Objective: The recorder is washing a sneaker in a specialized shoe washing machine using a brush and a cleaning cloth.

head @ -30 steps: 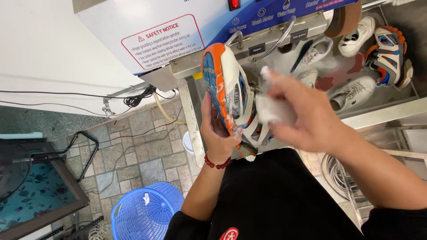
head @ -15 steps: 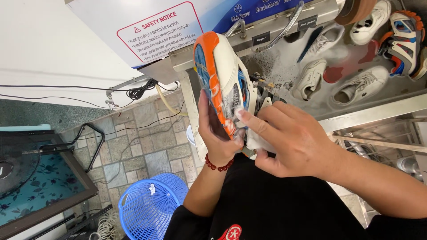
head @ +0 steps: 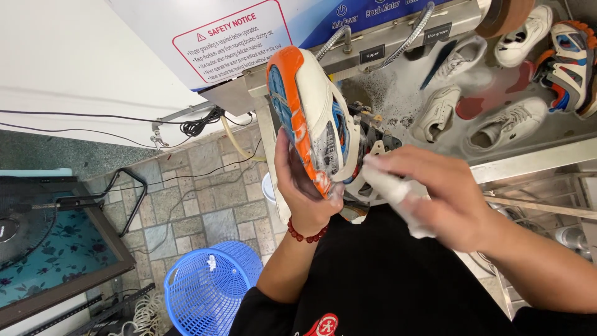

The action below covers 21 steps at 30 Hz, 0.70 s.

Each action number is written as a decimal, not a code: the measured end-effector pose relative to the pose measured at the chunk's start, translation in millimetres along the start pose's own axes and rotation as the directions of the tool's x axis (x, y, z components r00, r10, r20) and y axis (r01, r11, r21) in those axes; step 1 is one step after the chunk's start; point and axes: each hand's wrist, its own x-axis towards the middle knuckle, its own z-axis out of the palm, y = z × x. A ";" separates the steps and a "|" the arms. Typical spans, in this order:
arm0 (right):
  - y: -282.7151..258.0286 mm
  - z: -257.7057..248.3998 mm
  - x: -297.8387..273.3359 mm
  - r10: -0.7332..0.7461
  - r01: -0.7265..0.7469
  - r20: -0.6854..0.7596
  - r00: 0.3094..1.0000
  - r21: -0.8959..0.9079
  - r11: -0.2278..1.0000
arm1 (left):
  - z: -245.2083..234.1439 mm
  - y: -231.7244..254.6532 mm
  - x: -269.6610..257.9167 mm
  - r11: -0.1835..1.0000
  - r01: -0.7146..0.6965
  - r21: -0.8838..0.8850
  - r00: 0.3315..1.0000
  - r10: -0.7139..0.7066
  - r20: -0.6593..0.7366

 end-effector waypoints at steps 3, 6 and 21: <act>10.5 4.6 -4.4 0.596 -0.289 0.163 0.787 0.949 0.123 | 0.0 -0.1 -0.3 0.999 -0.001 0.036 1.000 0.001 -0.003; 18.3 15.9 -4.4 0.581 -0.262 0.072 0.810 0.932 0.250 | 3.6 -1.8 1.9 0.997 0.069 0.032 0.997 -0.068 -0.043; 278.6 109.6 -132.1 0.749 -0.593 -0.471 0.466 0.462 0.659 | -24.5 -51.4 7.8 0.958 0.275 0.086 0.851 -0.201 -0.486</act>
